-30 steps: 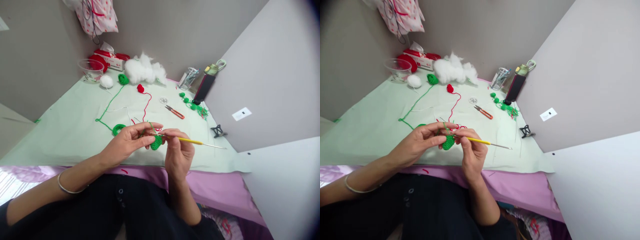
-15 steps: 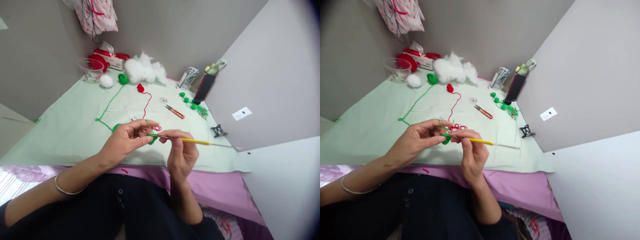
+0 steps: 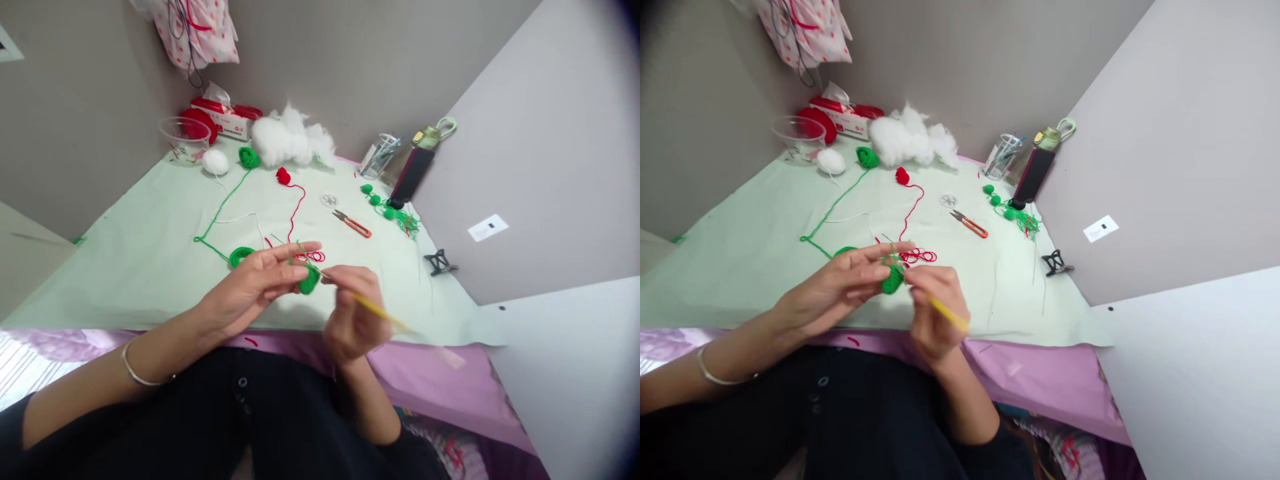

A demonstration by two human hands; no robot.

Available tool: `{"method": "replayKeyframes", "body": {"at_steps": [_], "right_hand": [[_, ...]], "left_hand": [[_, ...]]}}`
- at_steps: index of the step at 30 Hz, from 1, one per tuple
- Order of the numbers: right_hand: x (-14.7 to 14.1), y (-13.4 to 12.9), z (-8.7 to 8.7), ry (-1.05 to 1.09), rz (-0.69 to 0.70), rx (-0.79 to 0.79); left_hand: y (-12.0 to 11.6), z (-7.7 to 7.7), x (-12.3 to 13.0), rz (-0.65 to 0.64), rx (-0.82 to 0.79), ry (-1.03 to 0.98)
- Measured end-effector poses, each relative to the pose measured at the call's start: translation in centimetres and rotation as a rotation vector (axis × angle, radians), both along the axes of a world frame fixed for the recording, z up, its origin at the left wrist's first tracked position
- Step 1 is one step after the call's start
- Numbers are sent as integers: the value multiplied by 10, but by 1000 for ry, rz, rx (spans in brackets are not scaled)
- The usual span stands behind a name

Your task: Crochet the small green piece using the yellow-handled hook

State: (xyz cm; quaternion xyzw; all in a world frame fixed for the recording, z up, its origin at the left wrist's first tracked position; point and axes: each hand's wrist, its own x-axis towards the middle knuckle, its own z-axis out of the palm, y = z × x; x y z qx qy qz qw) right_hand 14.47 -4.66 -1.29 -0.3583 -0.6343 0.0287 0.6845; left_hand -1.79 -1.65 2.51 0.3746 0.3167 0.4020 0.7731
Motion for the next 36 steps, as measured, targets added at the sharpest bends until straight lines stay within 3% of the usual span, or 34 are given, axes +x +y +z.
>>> {"method": "replayKeyframes", "body": {"at_steps": [3,6,8,18,22,26,28,31,33,36], "right_hand": [[1,1,9,327,205,-199],[0,5,12,396,365,-310],[-1,7,10,390,389,-344],[4,2,14,393,354,-368],[5,-4,15,141,213,-247],[5,-6,4,-182,45,-57],[5,-4,-3,-318,-73,35],[4,-1,-8,-305,-97,76],[3,1,-5,-111,-2,4],[4,2,6,244,161,-147]], "left_hand": [[4,0,-2,37,-14,-40],[2,-1,-2,6,34,-34],[0,-2,-2,-14,70,-15],[-1,0,-2,62,186,43],[-4,-2,-2,133,305,153],[-8,-2,0,255,405,280],[-9,-3,2,245,349,224],[-5,-4,1,34,126,75],[0,-4,0,-80,12,9],[6,-2,-2,-44,-15,-60]]}}
